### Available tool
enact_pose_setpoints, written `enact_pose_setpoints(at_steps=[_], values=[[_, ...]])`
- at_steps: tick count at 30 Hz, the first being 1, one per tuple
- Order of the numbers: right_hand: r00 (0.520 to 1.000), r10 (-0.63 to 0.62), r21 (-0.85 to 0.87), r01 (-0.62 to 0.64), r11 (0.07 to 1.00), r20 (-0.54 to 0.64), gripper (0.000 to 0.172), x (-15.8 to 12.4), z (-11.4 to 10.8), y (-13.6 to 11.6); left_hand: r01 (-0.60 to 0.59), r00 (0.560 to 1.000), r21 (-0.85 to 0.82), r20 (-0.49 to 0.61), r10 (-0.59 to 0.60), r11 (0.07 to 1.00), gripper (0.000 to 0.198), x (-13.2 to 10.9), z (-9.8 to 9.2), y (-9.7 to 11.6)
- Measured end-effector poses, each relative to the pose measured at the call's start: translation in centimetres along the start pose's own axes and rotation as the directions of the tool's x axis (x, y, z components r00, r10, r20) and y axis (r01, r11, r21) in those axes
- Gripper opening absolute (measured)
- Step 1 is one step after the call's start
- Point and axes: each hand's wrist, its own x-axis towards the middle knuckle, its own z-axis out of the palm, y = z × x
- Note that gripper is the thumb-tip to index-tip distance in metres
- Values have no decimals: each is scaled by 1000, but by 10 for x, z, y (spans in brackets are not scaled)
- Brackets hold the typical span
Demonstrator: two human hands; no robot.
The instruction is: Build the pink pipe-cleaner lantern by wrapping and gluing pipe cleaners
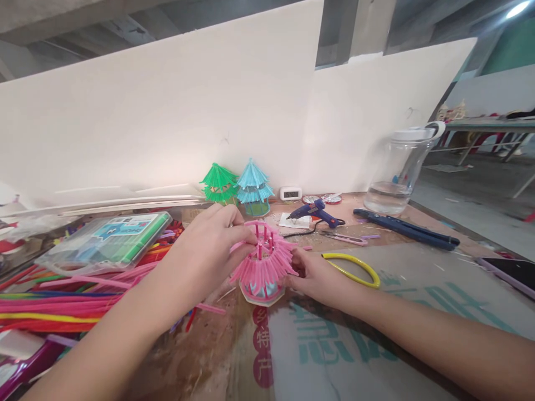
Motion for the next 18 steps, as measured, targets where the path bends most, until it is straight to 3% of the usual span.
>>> enact_pose_setpoints(at_steps=[5, 9, 11, 14, 18], values=[[1000, 7, 2, -7, 1000, -16, 21, 1, 1, 4, 121, 992, -277, 13, -122, 953, 19, 2, -13, -1], [999, -48, 35, 48, 998, -5, 21, 2, 2, 6, 260, 942, -576, -25, -335, 775, 17, 0, -26, -8], [998, -65, 26, 65, 998, -12, 22, 1, 1, 3, 301, 907, -647, -33, -421, 700, 19, -1, -28, -12], [999, -41, -44, 39, 998, -26, 21, -1, -4, -2, 352, 908, -518, -15, -419, 779, 24, -1, -26, -18], [992, -68, -49, 63, 997, -103, 31, 2, -27, -8, 249, 969, -327, 86, -234, 912, 40, -1, -15, -25]])
